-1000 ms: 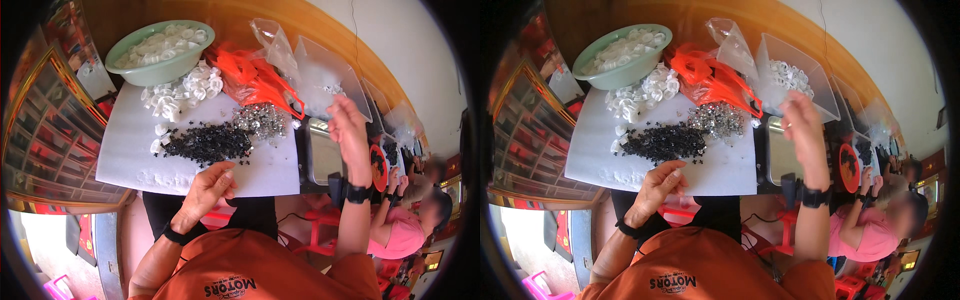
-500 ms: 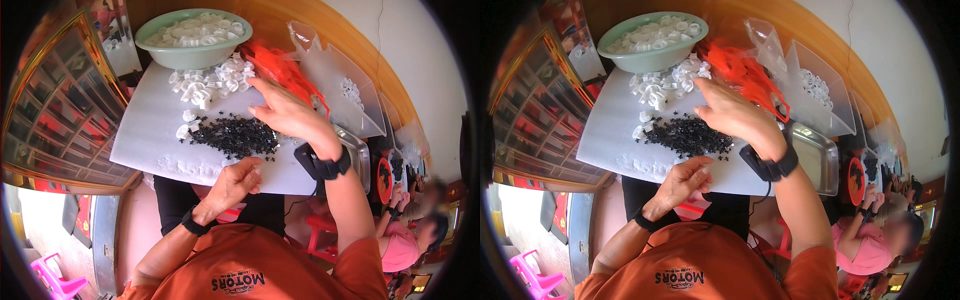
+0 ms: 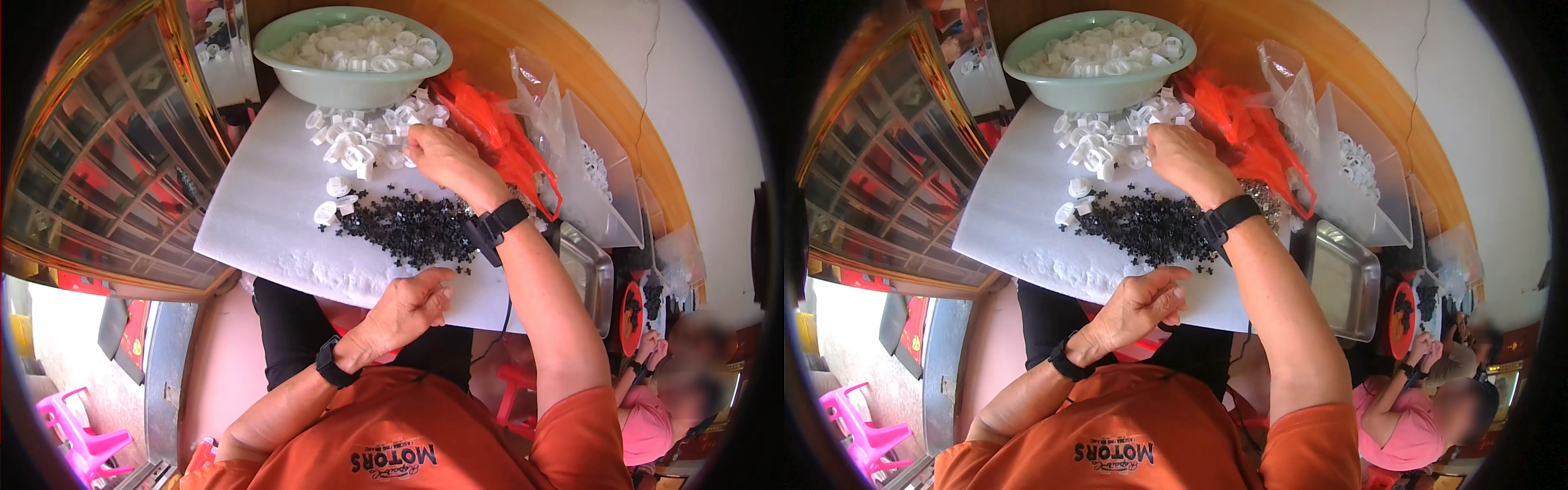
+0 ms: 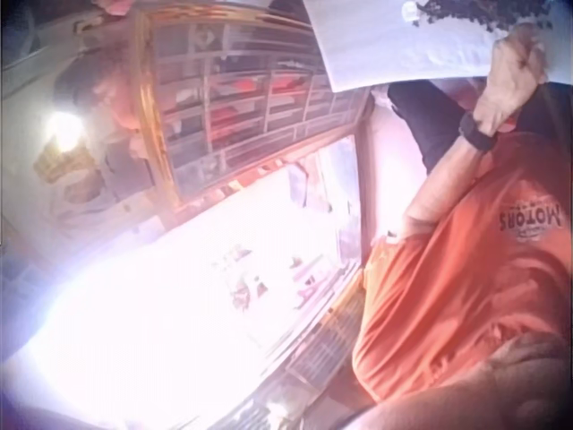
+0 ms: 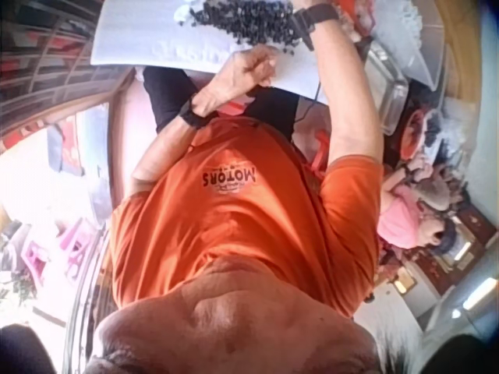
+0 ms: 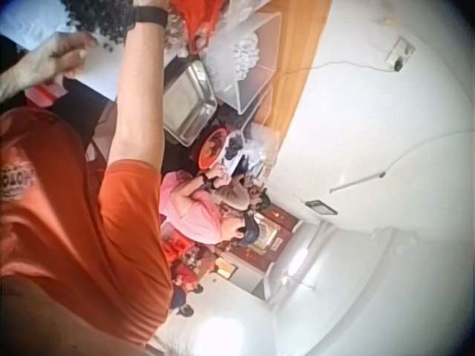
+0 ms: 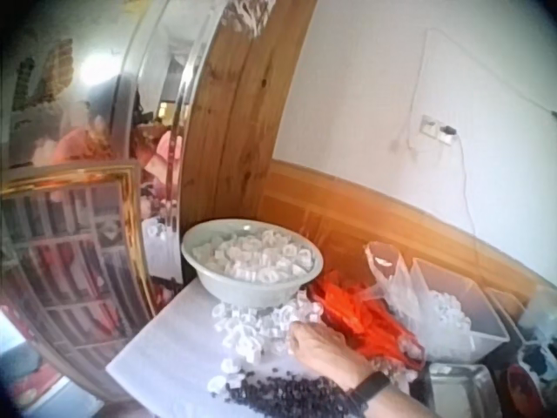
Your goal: Assembling small plastic and metal components on a workbench.
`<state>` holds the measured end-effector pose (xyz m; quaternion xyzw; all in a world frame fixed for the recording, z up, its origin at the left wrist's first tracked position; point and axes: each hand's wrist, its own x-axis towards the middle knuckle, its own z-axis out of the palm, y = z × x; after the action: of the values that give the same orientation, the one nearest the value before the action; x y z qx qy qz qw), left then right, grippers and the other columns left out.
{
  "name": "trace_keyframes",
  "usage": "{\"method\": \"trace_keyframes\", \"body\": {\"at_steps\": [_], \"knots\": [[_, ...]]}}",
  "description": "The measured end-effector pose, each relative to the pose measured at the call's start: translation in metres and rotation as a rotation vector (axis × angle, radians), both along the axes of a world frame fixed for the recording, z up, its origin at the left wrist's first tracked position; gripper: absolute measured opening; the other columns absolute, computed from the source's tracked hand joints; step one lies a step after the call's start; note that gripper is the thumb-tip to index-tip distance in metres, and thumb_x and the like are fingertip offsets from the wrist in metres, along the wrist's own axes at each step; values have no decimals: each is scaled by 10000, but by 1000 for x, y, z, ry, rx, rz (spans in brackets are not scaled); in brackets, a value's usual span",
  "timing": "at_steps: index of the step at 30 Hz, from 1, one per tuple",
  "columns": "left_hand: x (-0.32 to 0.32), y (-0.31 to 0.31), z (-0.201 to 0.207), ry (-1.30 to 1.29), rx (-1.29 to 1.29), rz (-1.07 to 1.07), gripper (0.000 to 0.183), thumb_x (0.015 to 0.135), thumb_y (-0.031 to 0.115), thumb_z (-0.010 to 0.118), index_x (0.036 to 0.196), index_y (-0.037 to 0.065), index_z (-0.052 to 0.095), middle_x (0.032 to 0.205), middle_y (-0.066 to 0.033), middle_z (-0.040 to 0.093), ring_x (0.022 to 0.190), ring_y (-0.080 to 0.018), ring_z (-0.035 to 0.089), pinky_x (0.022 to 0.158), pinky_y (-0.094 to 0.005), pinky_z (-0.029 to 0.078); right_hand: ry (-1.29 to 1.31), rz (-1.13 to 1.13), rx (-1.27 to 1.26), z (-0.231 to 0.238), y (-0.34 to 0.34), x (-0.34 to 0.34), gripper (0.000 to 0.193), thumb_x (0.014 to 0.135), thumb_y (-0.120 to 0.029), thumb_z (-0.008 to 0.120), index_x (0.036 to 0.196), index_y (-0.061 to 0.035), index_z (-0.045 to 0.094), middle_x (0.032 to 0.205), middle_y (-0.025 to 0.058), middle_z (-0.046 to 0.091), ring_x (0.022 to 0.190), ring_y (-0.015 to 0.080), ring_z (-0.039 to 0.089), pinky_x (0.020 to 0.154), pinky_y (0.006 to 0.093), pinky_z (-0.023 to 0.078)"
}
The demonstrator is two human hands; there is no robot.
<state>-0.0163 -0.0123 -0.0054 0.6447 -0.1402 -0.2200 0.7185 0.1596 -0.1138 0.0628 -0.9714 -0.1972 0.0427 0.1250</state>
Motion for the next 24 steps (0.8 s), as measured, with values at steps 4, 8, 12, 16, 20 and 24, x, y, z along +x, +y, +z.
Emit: {"method": "trace_keyframes", "body": {"at_steps": [4, 8, 12, 16, 20, 24], "knots": [[0, 1, 3, 17, -10, 2, 312, 979, 191, 492, 1217, -9, 513, 804, -45, 606, 685, -84, 591, 668, -247, 510, 109, -58, 56, 16, -5, -11, 207, 859, -188, 518, 931, -19, 614, 988, 219, 628, 982, 394, 583, 810, 475, 449], [2, 1, 3, 40, -3, -10, 325, 990, 175, 460, 1253, -15, 476, 831, -55, 604, 700, -95, 594, 677, -253, 514, 72, 7, 33, 34, -18, -38, 196, 861, -183, 520, 902, -16, 613, 911, 209, 636, 885, 396, 603, 756, 461, 459], [-3, 6, 11, 35, -2, 11, 355, 997, 140, 424, 1310, -25, 409, 884, -76, 609, 719, -106, 596, 687, -259, 517, 49, 42, 176, 41, -44, -82, 163, 871, -145, 541, 852, 15, 564, 663, 152, 558, 549, 226, 541, 522, 368, 402], [-11, 8, 21, -104, 24, 174, 421, 920, 45, 503, 1318, -31, 387, 870, -121, 619, 676, -179, 631, 637, -292, 505, 239, -70, 337, 38, -74, -117, 184, 925, -152, 521, 822, -3, 556, 644, 45, 569, 528, 81, 511, 479, 250, 399], [-5, 1, 25, -237, 95, 223, 517, 893, 12, 534, 1377, 15, 351, 885, -113, 612, 637, -169, 590, 607, -287, 493, 664, -164, 693, 24, -86, -138, 230, 968, -224, 509, 863, -27, 566, 685, 7, 577, 529, 57, 501, 482, 199, 398], [-6, -7, 23, -64, -62, 198, 367, 944, 45, 474, 1307, -1, 474, 828, -64, 621, 584, -94, 550, 561, -231, 471, 823, -233, 839, 14, -84, -151, 249, 975, -245, 507, 885, -24, 575, 685, -1, 568, 537, 44, 486, 469, 189, 372]]}}
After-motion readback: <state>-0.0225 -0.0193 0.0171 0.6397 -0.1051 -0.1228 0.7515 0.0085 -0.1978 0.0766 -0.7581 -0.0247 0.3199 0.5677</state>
